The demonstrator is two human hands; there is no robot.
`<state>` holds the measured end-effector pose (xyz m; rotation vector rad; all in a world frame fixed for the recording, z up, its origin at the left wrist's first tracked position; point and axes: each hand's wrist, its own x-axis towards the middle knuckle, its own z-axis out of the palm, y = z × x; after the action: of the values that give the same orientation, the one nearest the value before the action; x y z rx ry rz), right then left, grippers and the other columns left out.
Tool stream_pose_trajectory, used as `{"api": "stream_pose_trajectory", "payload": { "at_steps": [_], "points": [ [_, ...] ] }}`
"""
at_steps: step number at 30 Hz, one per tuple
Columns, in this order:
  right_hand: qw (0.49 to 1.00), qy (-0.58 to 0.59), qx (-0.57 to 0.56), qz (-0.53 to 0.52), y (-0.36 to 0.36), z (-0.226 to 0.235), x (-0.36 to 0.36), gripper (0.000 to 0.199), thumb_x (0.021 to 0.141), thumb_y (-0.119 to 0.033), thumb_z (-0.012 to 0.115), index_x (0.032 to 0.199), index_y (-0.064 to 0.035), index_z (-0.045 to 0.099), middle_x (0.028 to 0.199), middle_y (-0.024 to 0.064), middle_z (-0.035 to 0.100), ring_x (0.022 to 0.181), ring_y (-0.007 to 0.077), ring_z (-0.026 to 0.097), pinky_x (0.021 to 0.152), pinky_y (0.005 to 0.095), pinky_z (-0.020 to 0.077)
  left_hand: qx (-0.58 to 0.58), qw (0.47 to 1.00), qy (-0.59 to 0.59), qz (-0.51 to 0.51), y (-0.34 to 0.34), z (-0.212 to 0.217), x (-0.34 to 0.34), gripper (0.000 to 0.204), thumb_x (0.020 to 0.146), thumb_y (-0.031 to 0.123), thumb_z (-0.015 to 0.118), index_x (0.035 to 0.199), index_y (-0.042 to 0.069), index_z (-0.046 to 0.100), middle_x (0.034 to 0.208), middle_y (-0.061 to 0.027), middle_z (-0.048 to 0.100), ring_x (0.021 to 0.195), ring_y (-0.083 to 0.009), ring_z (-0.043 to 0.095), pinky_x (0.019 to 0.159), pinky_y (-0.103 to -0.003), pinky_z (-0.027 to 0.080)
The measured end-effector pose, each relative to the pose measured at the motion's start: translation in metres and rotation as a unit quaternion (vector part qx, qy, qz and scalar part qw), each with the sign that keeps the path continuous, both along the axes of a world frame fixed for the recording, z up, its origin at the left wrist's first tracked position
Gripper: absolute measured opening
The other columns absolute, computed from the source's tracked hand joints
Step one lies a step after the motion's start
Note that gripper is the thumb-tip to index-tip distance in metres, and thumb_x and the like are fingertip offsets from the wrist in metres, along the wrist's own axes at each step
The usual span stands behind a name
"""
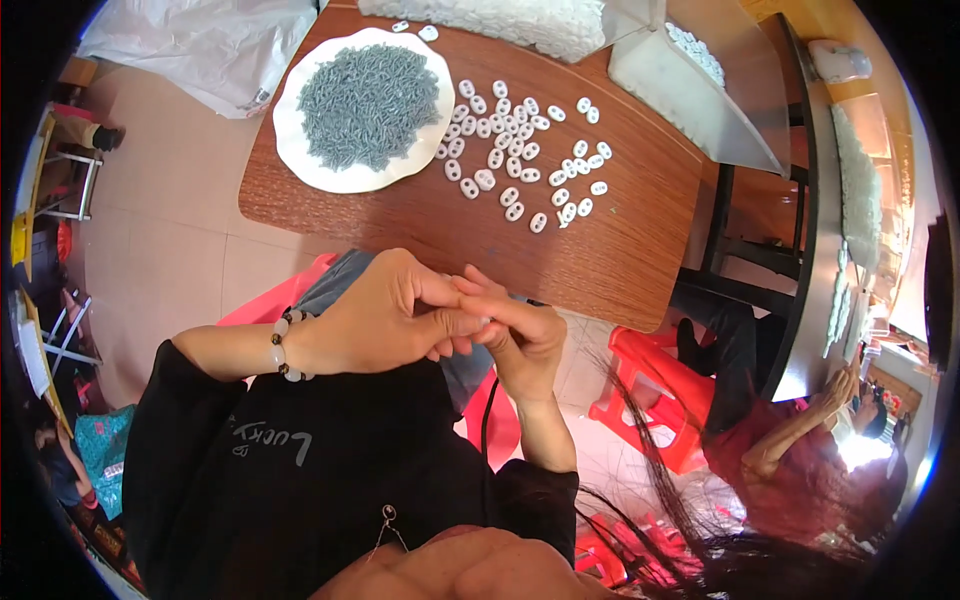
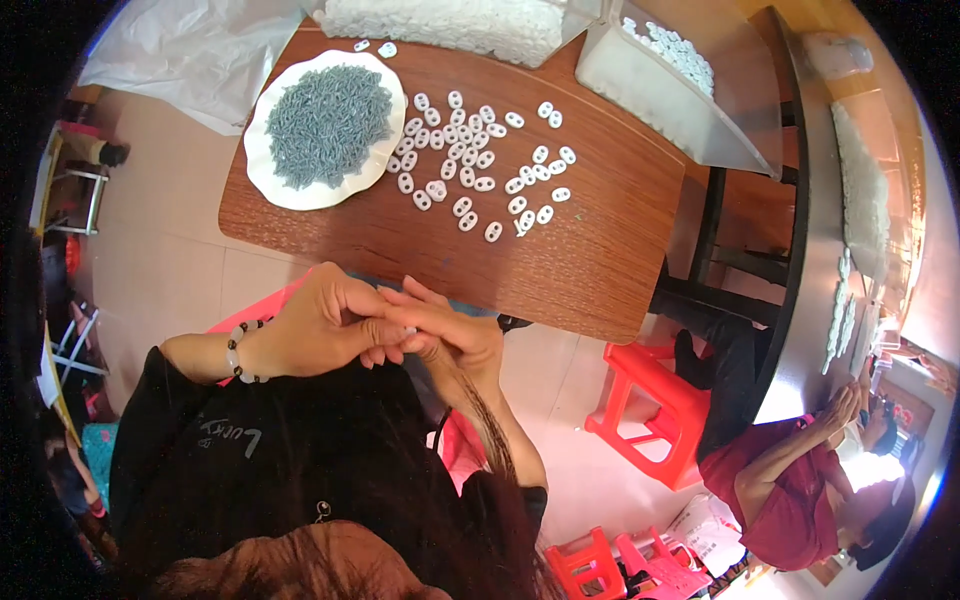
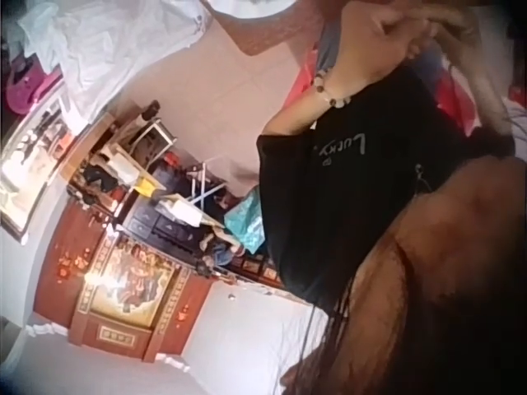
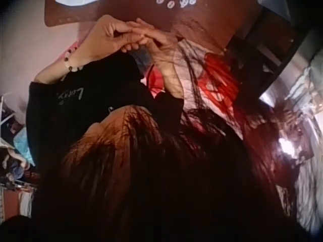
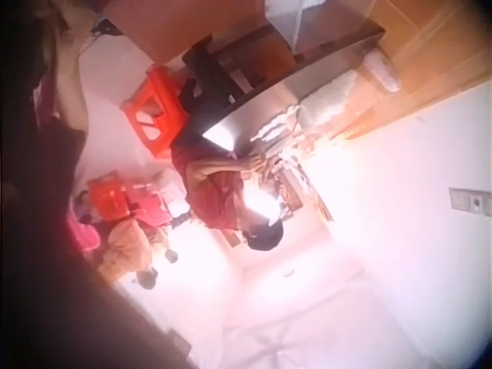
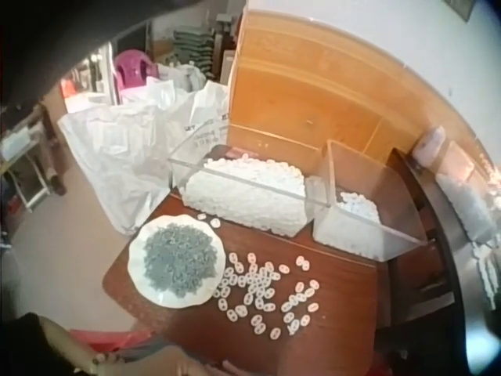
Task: Manual assembly of small white plastic rings and gray components on a workspace table.
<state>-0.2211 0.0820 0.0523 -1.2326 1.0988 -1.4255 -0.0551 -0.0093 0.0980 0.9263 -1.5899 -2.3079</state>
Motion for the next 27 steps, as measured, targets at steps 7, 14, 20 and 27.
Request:
{"api": "stream_pose_trajectory", "payload": {
  "at_steps": [7, 14, 20, 27],
  "points": [
    [0.974, -0.194, 0.108, 0.051, -0.010, -0.023, -0.015, 0.056, 0.092, -0.036, 0.059, 0.128, 0.0061, 0.052, 0.133, 0.0243, 0.051, 0.120, 0.0283, 0.054, 0.102, 0.0398, 0.0414, 0.031, 0.998, 0.050, 0.009, -0.022, -0.024, -0.014, 0.024, 0.095, 0.018, 0.059, 0.093, -0.003, 0.071, 0.084, -0.0094, 0.071, 0.064, -0.0077, 0.062, 0.059, -0.022, 0.052],
    [0.977, -0.199, 0.077, 0.027, -0.016, -0.020, -0.020, 0.053, 0.098, -0.036, 0.050, 0.132, 0.0056, 0.050, 0.134, 0.0196, 0.052, 0.117, 0.0237, 0.055, 0.103, 0.0347, 0.0391, 0.038, 0.998, 0.050, 0.010, -0.029, -0.028, -0.025, 0.025, 0.095, 0.020, 0.059, 0.093, -0.003, 0.071, 0.086, -0.0095, 0.071, 0.066, -0.0071, 0.062, 0.061, -0.022, 0.052],
    [0.977, -0.202, 0.034, -0.065, -0.010, -0.030, -0.039, 0.048, 0.097, -0.032, 0.054, 0.124, 0.0078, 0.055, 0.119, 0.0215, 0.062, 0.110, 0.0276, 0.060, 0.098, 0.0396, 0.0437, -0.030, 0.999, 0.045, 0.003, -0.054, -0.010, -0.052, 0.028, 0.094, 0.023, 0.059, 0.089, -0.002, 0.071, 0.076, -0.0036, 0.069, 0.059, -0.0045, 0.055, 0.053, -0.020, 0.045],
    [0.965, -0.173, 0.075, -0.184, 0.002, -0.029, -0.050, 0.039, 0.097, -0.030, 0.054, 0.108, 0.0067, 0.063, 0.095, 0.0161, 0.069, 0.089, 0.0226, 0.065, 0.088, 0.0362, 0.0481, -0.357, 0.932, 0.063, 0.020, -0.174, 0.041, -0.173, 0.042, 0.092, 0.040, 0.060, 0.083, 0.000, 0.070, 0.070, -0.0019, 0.065, 0.056, -0.0076, 0.054, 0.053, -0.022, 0.044]
  ]
}}
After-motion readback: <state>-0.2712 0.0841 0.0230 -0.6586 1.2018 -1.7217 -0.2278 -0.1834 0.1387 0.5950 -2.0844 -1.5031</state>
